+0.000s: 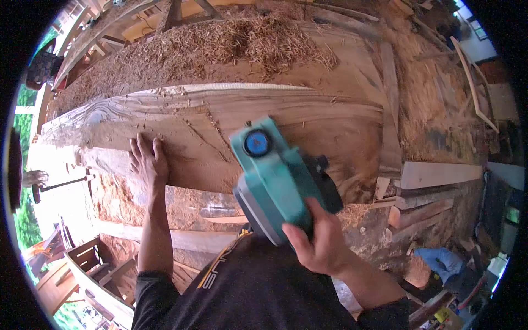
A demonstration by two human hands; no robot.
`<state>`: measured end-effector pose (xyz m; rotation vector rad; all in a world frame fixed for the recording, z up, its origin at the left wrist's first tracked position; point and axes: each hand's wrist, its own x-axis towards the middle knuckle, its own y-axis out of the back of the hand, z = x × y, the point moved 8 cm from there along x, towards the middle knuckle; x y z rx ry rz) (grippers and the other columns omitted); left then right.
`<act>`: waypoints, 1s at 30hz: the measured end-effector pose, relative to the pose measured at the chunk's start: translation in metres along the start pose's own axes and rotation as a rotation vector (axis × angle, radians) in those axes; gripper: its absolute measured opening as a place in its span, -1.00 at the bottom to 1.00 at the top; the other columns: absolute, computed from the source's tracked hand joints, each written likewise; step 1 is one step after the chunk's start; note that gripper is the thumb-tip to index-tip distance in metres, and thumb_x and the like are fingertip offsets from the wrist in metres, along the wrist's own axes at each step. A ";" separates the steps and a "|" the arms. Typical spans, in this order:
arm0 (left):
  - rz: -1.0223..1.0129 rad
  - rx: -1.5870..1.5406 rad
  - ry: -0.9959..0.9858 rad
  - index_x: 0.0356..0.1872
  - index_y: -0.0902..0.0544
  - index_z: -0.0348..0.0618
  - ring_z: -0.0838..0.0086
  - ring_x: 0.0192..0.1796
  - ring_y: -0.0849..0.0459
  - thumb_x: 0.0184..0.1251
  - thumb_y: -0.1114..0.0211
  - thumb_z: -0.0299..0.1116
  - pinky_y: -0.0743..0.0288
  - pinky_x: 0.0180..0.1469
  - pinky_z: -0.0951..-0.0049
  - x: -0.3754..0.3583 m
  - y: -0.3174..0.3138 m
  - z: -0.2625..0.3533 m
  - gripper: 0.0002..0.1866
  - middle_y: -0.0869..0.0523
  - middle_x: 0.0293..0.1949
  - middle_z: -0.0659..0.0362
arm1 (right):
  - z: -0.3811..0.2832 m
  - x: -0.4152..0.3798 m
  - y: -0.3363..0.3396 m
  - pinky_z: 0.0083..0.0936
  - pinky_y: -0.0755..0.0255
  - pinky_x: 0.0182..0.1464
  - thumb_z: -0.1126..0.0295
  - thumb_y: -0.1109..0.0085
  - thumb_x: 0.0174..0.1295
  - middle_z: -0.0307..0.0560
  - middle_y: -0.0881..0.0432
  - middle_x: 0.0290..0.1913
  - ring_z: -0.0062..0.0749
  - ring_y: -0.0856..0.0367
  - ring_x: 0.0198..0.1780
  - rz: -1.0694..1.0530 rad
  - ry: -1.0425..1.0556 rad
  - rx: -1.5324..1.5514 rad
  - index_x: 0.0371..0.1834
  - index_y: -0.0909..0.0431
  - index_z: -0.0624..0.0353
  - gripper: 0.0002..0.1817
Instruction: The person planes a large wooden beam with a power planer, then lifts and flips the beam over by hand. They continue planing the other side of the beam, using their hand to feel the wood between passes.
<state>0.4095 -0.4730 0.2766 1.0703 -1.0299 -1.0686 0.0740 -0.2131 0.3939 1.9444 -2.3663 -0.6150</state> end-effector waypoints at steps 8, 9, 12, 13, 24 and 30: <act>0.039 -0.025 -0.031 0.57 -0.25 0.10 -0.16 0.59 -0.07 0.51 0.00 0.22 0.07 0.56 -0.15 -0.002 0.005 0.001 -0.27 -0.17 0.60 0.00 | -0.066 0.217 -0.054 -0.38 -0.52 -0.42 -0.09 -0.01 0.48 -0.13 -0.57 -0.53 -0.41 -0.60 -0.59 -0.023 0.265 -0.081 -0.26 -0.54 0.27 -0.46; 0.059 -0.026 -0.042 0.57 -0.26 0.11 -0.16 0.59 -0.07 0.50 -0.01 0.23 0.07 0.56 -0.15 -0.001 0.006 0.000 -0.27 -0.18 0.60 0.00 | -0.071 0.227 -0.058 -0.43 -0.50 -0.44 -0.15 0.02 0.47 -0.19 -0.55 -0.55 -0.43 -0.59 -0.62 -0.077 0.271 0.007 -0.31 -0.52 0.26 -0.42; 0.071 -0.059 -0.053 0.55 -0.29 0.12 -0.14 0.59 -0.08 0.50 -0.02 0.23 0.06 0.56 -0.15 -0.003 0.007 0.000 -0.28 -0.19 0.59 0.03 | -0.060 0.213 -0.049 -0.49 -0.45 -0.47 -0.08 -0.02 0.48 -0.23 -0.53 -0.54 -0.52 -0.57 -0.59 -0.048 0.240 0.049 -0.27 -0.53 0.28 -0.46; 0.073 -0.063 -0.049 0.55 -0.29 0.12 -0.13 0.59 -0.08 0.50 -0.02 0.23 0.06 0.56 -0.15 -0.002 0.007 -0.001 -0.28 -0.19 0.60 0.03 | -0.052 0.191 -0.042 -0.50 -0.44 -0.47 -0.06 -0.04 0.48 -0.24 -0.52 -0.54 -0.54 -0.56 -0.58 -0.035 0.249 0.063 -0.24 -0.54 0.29 -0.48; -0.088 0.039 -0.001 0.65 0.00 0.08 -0.14 0.65 0.15 0.48 0.31 0.44 0.25 0.60 -0.25 -0.012 -0.009 0.015 -0.10 0.06 0.66 0.02 | 0.052 -0.076 0.052 -0.57 -0.41 -0.44 0.16 -0.11 0.37 -0.16 -0.54 -0.40 -0.60 -0.50 -0.51 -0.106 -0.095 0.129 -0.04 -0.42 0.35 -0.60; -0.081 0.009 -0.049 0.61 -0.13 -0.01 -0.33 0.60 0.07 0.52 0.13 0.33 0.15 0.57 -0.24 -0.037 -0.004 0.051 -0.17 -0.01 0.64 -0.05 | 0.002 0.039 0.032 -0.23 -0.55 -0.25 0.18 -0.16 0.41 0.20 -0.70 -0.33 -0.01 -0.77 -0.29 -0.085 -0.022 0.027 0.03 -0.50 0.37 -0.60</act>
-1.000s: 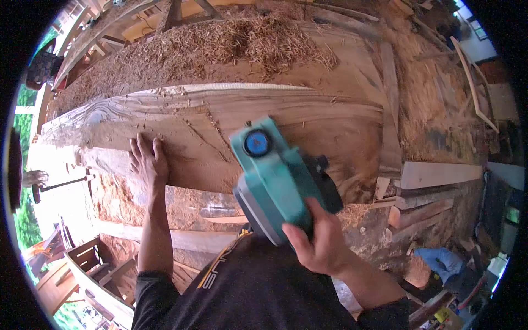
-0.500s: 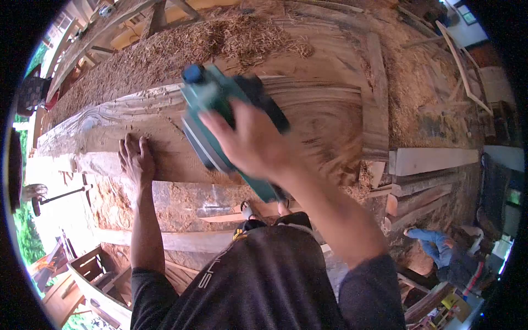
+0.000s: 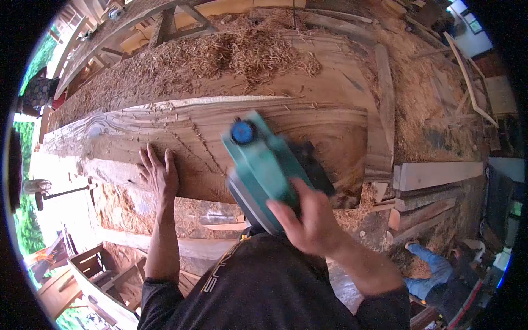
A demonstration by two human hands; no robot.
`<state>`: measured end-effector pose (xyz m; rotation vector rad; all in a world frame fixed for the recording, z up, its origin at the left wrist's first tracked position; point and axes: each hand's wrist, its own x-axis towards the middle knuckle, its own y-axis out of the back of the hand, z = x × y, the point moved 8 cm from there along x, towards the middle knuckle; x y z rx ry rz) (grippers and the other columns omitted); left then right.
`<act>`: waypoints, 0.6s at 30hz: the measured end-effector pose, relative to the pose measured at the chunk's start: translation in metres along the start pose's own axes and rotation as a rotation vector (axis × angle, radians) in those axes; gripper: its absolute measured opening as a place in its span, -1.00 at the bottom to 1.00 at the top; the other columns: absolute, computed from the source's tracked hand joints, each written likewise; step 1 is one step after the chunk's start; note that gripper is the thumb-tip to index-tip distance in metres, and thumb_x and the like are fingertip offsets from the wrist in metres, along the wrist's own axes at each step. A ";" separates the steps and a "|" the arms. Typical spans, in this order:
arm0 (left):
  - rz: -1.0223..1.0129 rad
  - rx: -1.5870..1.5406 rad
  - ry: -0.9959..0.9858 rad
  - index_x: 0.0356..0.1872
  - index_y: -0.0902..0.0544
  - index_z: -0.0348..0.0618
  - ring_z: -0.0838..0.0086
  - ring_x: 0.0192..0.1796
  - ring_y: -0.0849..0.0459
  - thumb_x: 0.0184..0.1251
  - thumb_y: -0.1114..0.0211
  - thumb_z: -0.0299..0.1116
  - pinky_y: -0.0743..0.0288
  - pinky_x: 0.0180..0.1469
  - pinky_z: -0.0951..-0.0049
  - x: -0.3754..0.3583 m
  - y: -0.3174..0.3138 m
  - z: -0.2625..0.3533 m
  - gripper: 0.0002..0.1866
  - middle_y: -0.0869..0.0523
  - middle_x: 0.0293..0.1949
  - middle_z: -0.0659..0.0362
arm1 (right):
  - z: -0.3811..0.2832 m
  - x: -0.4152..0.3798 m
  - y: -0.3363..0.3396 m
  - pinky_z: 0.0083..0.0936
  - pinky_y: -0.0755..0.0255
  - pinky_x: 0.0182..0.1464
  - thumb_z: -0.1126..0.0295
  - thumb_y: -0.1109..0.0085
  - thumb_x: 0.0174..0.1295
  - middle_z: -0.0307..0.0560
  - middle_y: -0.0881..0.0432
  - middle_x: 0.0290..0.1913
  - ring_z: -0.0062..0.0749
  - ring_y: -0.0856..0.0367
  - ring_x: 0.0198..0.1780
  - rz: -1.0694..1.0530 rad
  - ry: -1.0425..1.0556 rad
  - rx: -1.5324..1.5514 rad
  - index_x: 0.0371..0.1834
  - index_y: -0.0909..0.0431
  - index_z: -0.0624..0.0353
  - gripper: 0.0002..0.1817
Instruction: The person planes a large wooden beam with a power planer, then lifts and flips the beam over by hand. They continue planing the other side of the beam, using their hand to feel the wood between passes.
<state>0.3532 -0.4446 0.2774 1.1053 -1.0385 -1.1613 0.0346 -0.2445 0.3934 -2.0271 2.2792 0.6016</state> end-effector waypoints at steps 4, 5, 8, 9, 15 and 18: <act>0.036 0.031 -0.019 0.61 -0.16 0.04 -0.31 0.60 0.04 0.51 0.12 0.33 0.13 0.57 -0.23 0.001 0.004 0.001 -0.18 -0.06 0.64 -0.02 | -0.036 0.124 -0.016 -0.45 -0.38 -0.50 0.00 -0.06 0.49 -0.27 -0.48 -0.66 -0.56 -0.49 -0.62 0.103 0.208 -0.085 -0.20 -0.57 0.23 -0.56; 0.038 0.021 -0.013 0.60 -0.18 0.07 -0.31 0.60 0.03 0.50 0.08 0.33 0.13 0.57 -0.22 0.001 0.004 -0.001 -0.18 -0.08 0.63 -0.01 | -0.043 0.150 -0.019 -0.44 -0.41 -0.48 -0.06 -0.01 0.49 -0.26 -0.47 -0.67 -0.54 -0.50 -0.62 0.082 0.259 -0.084 -0.27 -0.55 0.20 -0.52; 0.067 -0.014 -0.027 0.60 -0.20 0.11 -0.30 0.60 0.01 0.48 0.05 0.33 0.15 0.58 -0.19 0.000 0.004 -0.004 -0.19 -0.10 0.63 0.01 | -0.041 0.173 -0.019 -0.43 -0.47 -0.43 -0.15 0.05 0.49 -0.25 -0.49 -0.65 -0.52 -0.54 -0.60 0.062 0.297 -0.058 -0.34 -0.48 0.14 -0.46; 0.072 -0.018 -0.027 0.60 -0.20 0.11 -0.30 0.60 0.01 0.49 0.04 0.32 0.16 0.58 -0.19 0.000 0.004 -0.005 -0.20 -0.11 0.63 0.02 | -0.038 0.164 -0.017 -0.43 -0.46 -0.44 -0.15 0.03 0.49 -0.25 -0.49 -0.63 -0.53 -0.55 -0.59 0.058 0.293 -0.030 -0.31 -0.49 0.15 -0.47; 0.058 -0.004 -0.007 0.60 -0.20 0.13 -0.29 0.60 0.01 0.50 0.04 0.29 0.15 0.58 -0.17 -0.001 0.004 -0.003 -0.22 -0.10 0.63 0.03 | 0.019 -0.028 0.041 -0.44 -0.43 -0.37 0.07 -0.13 0.42 -0.16 -0.53 -0.47 -0.49 -0.55 -0.45 -0.019 0.056 0.085 0.03 -0.48 0.31 -0.55; 0.054 -0.002 0.006 0.61 -0.18 0.11 -0.31 0.59 0.01 0.51 0.04 0.28 0.15 0.58 -0.18 0.000 0.000 -0.002 -0.22 -0.08 0.64 0.02 | 0.073 -0.125 0.062 -0.43 -0.47 -0.25 0.15 -0.19 0.36 -0.05 -0.58 -0.35 -0.40 -0.59 -0.33 -0.051 -0.088 0.125 0.09 -0.43 0.37 -0.52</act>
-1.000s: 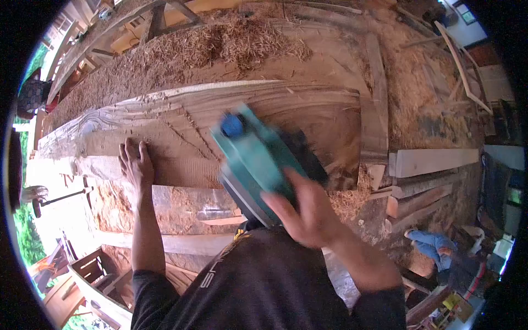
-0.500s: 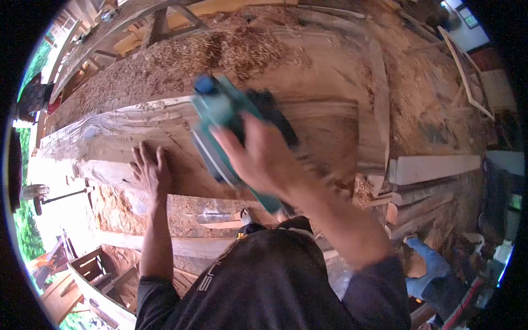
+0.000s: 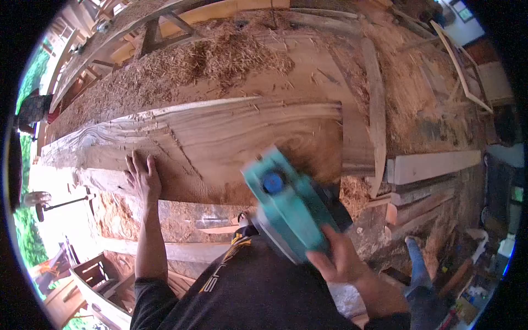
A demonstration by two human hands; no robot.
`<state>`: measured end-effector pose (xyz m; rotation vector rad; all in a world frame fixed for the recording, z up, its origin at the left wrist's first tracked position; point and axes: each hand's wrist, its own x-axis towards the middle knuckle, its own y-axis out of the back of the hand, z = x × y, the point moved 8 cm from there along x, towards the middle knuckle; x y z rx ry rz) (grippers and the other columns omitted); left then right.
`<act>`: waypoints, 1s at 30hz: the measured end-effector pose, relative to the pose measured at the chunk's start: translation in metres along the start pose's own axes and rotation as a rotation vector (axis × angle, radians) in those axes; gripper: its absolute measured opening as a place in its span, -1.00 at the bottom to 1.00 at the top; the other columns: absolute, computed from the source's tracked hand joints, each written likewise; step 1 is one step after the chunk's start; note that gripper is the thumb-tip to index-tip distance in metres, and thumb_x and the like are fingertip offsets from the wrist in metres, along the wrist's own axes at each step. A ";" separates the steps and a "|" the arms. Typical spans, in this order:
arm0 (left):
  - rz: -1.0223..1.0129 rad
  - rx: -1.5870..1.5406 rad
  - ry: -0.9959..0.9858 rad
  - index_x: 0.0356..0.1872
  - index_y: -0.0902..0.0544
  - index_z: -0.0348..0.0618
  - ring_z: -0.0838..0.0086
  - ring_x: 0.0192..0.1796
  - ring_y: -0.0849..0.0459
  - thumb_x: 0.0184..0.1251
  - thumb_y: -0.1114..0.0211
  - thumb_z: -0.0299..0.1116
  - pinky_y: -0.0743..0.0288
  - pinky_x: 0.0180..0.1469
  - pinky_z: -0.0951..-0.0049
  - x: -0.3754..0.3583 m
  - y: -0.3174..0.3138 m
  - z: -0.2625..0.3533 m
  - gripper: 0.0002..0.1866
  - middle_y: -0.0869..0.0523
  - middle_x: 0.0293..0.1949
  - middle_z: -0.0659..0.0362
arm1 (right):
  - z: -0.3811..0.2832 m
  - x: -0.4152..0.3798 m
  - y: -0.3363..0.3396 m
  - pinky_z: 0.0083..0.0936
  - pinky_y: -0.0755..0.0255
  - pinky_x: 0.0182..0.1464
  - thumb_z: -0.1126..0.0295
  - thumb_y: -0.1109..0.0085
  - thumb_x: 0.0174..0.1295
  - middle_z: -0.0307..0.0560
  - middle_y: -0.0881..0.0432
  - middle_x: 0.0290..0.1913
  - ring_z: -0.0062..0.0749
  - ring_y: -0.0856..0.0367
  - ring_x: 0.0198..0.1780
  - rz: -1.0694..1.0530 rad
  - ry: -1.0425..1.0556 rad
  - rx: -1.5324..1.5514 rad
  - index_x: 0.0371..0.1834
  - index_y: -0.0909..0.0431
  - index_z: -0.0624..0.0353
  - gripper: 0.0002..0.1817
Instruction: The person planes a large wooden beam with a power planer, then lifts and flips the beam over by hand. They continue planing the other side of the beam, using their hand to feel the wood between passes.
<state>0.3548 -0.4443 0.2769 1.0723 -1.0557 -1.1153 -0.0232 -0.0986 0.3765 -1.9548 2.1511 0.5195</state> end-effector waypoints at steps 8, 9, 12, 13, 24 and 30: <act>-0.013 0.008 0.009 0.60 -0.18 0.09 -0.31 0.59 0.01 0.53 0.02 0.24 0.14 0.58 -0.16 -0.001 0.001 0.002 -0.24 -0.08 0.63 0.00 | -0.032 0.062 -0.010 -0.23 -0.55 -0.12 0.16 -0.24 0.35 0.26 -0.68 -0.21 0.08 -0.74 -0.16 0.023 -0.023 -0.077 0.08 -0.48 0.37 -0.53; -0.001 0.004 0.006 0.60 -0.18 0.10 -0.31 0.59 0.01 0.53 0.02 0.24 0.14 0.58 -0.16 0.000 0.002 0.002 -0.24 -0.09 0.63 -0.01 | -0.050 0.088 -0.015 -0.23 -0.56 -0.14 0.18 -0.22 0.37 0.26 -0.68 -0.24 0.09 -0.75 -0.18 0.036 0.029 -0.095 0.06 -0.49 0.37 -0.56; 0.038 -0.009 0.002 0.59 -0.23 0.15 -0.27 0.59 -0.03 0.51 -0.01 0.25 0.10 0.58 -0.16 -0.001 0.005 0.003 -0.26 -0.14 0.61 0.00 | -0.093 0.169 -0.027 -0.20 -0.56 -0.22 0.11 -0.16 0.43 0.24 -0.68 -0.41 0.10 -0.76 -0.29 0.086 0.142 -0.120 -0.04 -0.55 0.32 -0.59; 0.041 -0.013 0.000 0.58 -0.24 0.16 -0.26 0.59 -0.04 0.50 -0.02 0.25 0.09 0.57 -0.16 -0.001 0.004 0.002 -0.26 -0.15 0.61 0.02 | -0.107 0.194 -0.031 -0.46 -0.34 -0.51 0.12 -0.10 0.47 -0.25 -0.47 -0.63 -0.59 -0.43 -0.61 0.141 0.247 -0.116 -0.06 -0.57 0.25 -0.64; 0.058 -0.016 -0.071 0.58 -0.26 0.17 -0.23 0.59 -0.05 0.50 0.01 0.26 0.08 0.57 -0.14 0.004 0.002 -0.005 -0.27 -0.15 0.62 0.07 | -0.056 0.092 0.010 -0.36 -0.45 -0.29 0.03 -0.11 0.43 -0.05 -0.57 -0.41 -0.35 -0.59 -0.37 0.086 0.145 -0.070 0.03 -0.50 0.29 -0.53; 0.011 0.012 0.018 0.59 -0.22 0.11 -0.29 0.59 -0.01 0.53 0.06 0.25 0.12 0.59 -0.09 -0.003 0.000 0.001 -0.26 -0.12 0.63 0.04 | 0.021 -0.042 0.038 -0.26 -0.55 -0.04 0.12 -0.21 0.33 0.20 -0.69 -0.15 -0.05 -0.74 -0.07 0.051 -0.091 0.004 0.14 -0.50 0.35 -0.48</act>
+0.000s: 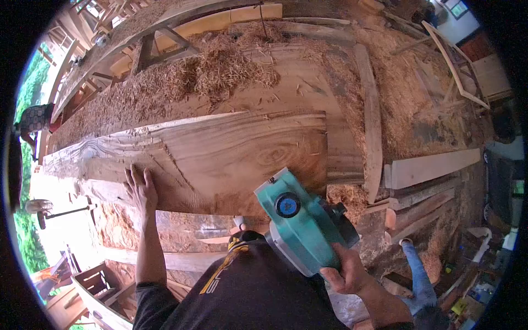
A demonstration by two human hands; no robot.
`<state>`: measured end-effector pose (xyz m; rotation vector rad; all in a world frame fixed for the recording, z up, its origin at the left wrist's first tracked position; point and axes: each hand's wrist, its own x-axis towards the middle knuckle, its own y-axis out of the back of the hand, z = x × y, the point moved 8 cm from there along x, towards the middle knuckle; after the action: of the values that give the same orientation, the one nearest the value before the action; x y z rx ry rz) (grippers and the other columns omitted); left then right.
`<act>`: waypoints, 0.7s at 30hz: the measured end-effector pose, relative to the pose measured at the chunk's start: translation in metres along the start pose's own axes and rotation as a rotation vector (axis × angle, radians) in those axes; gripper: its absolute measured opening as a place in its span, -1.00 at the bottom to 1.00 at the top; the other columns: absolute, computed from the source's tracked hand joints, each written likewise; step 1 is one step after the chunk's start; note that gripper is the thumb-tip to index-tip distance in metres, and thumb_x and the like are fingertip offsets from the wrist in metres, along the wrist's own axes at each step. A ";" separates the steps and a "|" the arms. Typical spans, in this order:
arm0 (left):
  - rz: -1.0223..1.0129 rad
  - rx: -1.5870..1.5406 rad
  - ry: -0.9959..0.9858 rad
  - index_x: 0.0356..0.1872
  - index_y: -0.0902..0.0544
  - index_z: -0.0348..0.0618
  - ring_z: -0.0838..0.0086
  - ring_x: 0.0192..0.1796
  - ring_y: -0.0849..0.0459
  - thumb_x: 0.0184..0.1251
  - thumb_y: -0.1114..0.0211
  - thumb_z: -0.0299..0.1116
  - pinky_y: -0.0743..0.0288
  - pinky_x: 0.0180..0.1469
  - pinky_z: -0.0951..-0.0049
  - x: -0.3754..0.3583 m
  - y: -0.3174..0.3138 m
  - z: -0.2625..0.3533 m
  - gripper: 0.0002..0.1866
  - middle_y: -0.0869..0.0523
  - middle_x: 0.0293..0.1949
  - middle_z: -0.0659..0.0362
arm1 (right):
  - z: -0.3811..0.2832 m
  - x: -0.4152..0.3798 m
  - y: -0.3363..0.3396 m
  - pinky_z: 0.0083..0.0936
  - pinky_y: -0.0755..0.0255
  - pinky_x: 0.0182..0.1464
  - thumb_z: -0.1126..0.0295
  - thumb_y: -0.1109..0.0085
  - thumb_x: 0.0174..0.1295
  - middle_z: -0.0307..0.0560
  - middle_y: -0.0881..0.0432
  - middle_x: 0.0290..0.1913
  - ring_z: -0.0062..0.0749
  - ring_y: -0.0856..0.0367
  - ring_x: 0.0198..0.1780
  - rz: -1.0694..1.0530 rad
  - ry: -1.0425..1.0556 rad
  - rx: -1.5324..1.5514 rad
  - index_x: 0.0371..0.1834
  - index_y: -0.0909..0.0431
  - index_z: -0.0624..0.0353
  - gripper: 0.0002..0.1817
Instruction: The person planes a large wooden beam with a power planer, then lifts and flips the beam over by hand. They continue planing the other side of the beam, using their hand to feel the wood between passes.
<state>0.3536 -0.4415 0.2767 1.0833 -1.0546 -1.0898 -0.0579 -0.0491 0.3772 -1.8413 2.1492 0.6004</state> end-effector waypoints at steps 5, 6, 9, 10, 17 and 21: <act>0.013 0.012 -0.011 0.59 -0.21 0.13 -0.31 0.58 -0.02 0.53 0.04 0.24 0.10 0.58 -0.12 0.002 -0.002 -0.003 -0.27 -0.13 0.62 0.03 | -0.041 0.066 -0.013 -0.23 -0.55 -0.03 0.14 -0.19 0.38 0.24 -0.70 -0.18 0.00 -0.74 -0.11 0.016 0.077 -0.091 0.12 -0.51 0.34 -0.53; 0.018 0.001 -0.012 0.59 -0.22 0.13 -0.31 0.58 -0.02 0.53 0.03 0.24 0.10 0.58 -0.12 0.001 -0.002 -0.001 -0.27 -0.14 0.62 0.03 | -0.061 0.089 -0.017 -0.29 -0.52 -0.14 0.11 -0.15 0.40 0.14 -0.65 -0.27 -0.12 -0.70 -0.22 0.035 0.144 -0.114 0.08 -0.51 0.33 -0.54; 0.028 -0.020 -0.017 0.57 -0.26 0.18 -0.32 0.58 -0.03 0.51 0.01 0.25 0.06 0.56 -0.18 0.002 0.001 -0.001 -0.28 -0.15 0.62 0.03 | -0.129 0.186 -0.035 -0.46 -0.41 -0.45 0.01 -0.06 0.48 -0.17 -0.51 -0.56 -0.47 -0.56 -0.53 0.092 0.380 -0.138 -0.04 -0.52 0.28 -0.54; 0.071 -0.059 -0.057 0.56 -0.28 0.23 -0.29 0.58 -0.04 0.50 -0.01 0.28 0.02 0.53 -0.22 0.002 0.003 -0.001 -0.28 -0.15 0.62 0.07 | -0.142 0.219 -0.040 -0.52 -0.37 -0.55 -0.02 -0.03 0.51 -0.27 -0.46 -0.65 -0.59 -0.51 -0.64 0.098 0.425 -0.136 -0.08 -0.53 0.26 -0.53; 0.069 -0.052 -0.077 0.57 -0.27 0.26 -0.22 0.60 -0.04 0.49 0.02 0.31 0.03 0.54 -0.21 0.004 0.001 -0.009 -0.27 -0.16 0.62 0.13 | -0.127 0.249 -0.032 -0.55 -0.41 -0.47 -0.03 -0.06 0.50 -0.22 -0.54 -0.43 -0.61 -0.52 -0.56 0.010 0.294 -0.031 -0.10 -0.48 0.22 -0.55; 0.021 -0.002 -0.030 0.58 -0.24 0.26 -0.20 0.61 -0.01 0.50 0.04 0.30 0.09 0.55 -0.23 0.007 -0.001 -0.012 -0.27 -0.15 0.63 0.12 | -0.071 0.107 0.013 -0.61 -0.38 -0.44 0.09 -0.10 0.50 -0.27 -0.55 -0.41 -0.66 -0.50 -0.52 0.027 0.127 -0.044 0.02 -0.51 0.24 -0.62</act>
<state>0.3664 -0.4470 0.2741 1.0548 -1.0860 -1.0929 -0.0839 -0.1747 0.3944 -1.9242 2.2622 0.5543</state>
